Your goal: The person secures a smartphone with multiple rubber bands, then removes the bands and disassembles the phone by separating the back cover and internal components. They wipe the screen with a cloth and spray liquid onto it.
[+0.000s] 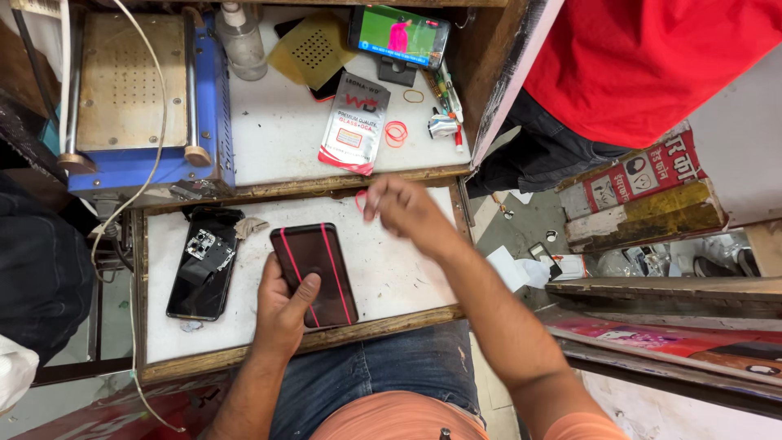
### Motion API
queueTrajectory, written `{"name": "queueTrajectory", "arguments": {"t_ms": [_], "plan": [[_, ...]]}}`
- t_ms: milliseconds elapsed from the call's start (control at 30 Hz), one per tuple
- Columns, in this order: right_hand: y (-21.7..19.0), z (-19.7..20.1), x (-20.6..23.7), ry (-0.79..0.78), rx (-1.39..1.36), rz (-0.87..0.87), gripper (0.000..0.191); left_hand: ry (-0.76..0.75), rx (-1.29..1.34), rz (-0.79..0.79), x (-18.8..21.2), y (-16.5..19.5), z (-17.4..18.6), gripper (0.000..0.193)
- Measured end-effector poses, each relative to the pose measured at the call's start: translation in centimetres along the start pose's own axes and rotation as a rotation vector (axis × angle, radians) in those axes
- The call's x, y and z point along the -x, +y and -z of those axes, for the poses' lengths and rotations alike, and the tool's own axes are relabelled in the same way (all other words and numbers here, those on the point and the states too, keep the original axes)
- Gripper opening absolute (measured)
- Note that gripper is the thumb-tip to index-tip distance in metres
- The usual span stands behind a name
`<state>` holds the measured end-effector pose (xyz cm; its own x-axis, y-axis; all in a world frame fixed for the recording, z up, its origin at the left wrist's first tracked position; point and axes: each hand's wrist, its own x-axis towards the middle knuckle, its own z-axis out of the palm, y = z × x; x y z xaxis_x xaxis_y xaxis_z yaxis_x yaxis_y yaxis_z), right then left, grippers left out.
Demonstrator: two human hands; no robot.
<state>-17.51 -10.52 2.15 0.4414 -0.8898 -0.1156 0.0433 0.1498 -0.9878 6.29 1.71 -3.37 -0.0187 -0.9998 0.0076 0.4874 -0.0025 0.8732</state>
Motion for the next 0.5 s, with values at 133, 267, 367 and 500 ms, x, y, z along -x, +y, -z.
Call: {"name": "queueTrajectory", "arguments": {"t_ms": [133,267,367,500], "plan": [[-0.4,-4.7,3.7,-0.228,0.006,-0.044,0.014,-0.133,0.198,0.217,0.0,1.2,-1.2,0.054],[-1.0,-5.6,5.5,-0.158,0.261,-0.013,0.013,-0.214,0.280,0.320,0.3,1.6,-1.2,0.055],[0.5,-4.9,6.3,-0.184,0.433,-0.022,0.011,-0.331,0.349,0.401,0.9,1.7,-0.5,0.060],[4.1,-2.8,6.0,-0.334,0.207,0.034,0.019,-0.348,0.325,0.427,1.8,1.9,-0.1,0.064]]}}
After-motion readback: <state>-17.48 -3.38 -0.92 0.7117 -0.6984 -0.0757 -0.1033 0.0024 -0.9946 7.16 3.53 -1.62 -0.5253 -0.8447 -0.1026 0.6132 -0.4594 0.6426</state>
